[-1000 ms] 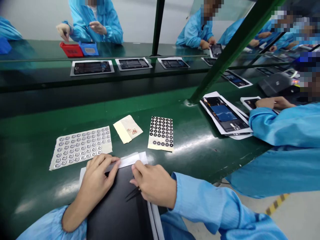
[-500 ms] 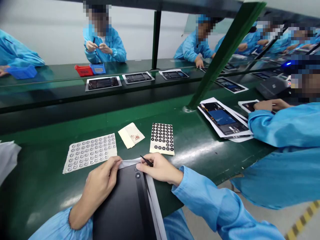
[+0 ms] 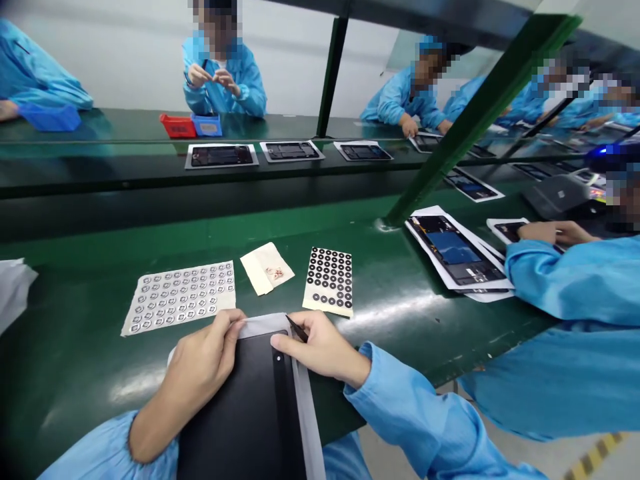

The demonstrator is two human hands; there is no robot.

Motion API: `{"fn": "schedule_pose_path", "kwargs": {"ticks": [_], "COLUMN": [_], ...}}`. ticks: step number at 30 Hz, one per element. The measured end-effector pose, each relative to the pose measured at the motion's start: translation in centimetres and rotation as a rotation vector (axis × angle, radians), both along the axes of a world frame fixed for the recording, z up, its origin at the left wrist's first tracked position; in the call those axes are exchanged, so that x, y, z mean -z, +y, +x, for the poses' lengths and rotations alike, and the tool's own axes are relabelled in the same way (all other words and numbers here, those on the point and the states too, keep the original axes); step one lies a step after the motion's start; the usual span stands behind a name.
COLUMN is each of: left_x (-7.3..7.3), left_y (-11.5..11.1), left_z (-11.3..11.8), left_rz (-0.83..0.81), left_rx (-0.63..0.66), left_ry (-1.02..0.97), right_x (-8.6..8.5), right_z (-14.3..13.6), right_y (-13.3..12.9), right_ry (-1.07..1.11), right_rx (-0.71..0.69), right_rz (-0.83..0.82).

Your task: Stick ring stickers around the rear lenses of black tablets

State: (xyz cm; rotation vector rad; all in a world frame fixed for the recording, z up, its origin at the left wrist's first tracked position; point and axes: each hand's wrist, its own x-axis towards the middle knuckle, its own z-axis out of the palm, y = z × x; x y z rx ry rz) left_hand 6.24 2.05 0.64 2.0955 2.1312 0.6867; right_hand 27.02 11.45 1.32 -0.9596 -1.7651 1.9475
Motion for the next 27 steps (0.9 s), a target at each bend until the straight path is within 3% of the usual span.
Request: {"fn": "schedule_pose_path", "kwargs": {"ticks": [5,8,13,20,27], "left_x": [0.7,1.2,1.8,1.6,1.4], "left_y": [0.1,0.1,0.2,-0.1,-0.1], "left_z": [0.2,0.4,0.6,0.7,0.9], "left_rz": [-0.066,-0.084,-0.012,-0.021,-0.049], "left_rx": [-0.010,-0.008,0.015,-0.013,-0.012], "left_ry": [0.061,0.097,0.137,0.150,0.127], "right_x": [0.5,0.9,1.2,1.3,0.8], "right_z": [0.2,0.2,0.0,0.9,-0.2], "right_y": [0.1,-0.2,-0.8,0.1,-1.1], "right_ry": [-0.038,-0.074,-0.125,-0.077,-0.074], "right_rx": [-0.086,-0.096,0.019,-0.086,0.103], "right_rz": [-0.174,-0.171,-0.140,-0.320,-0.239]}}
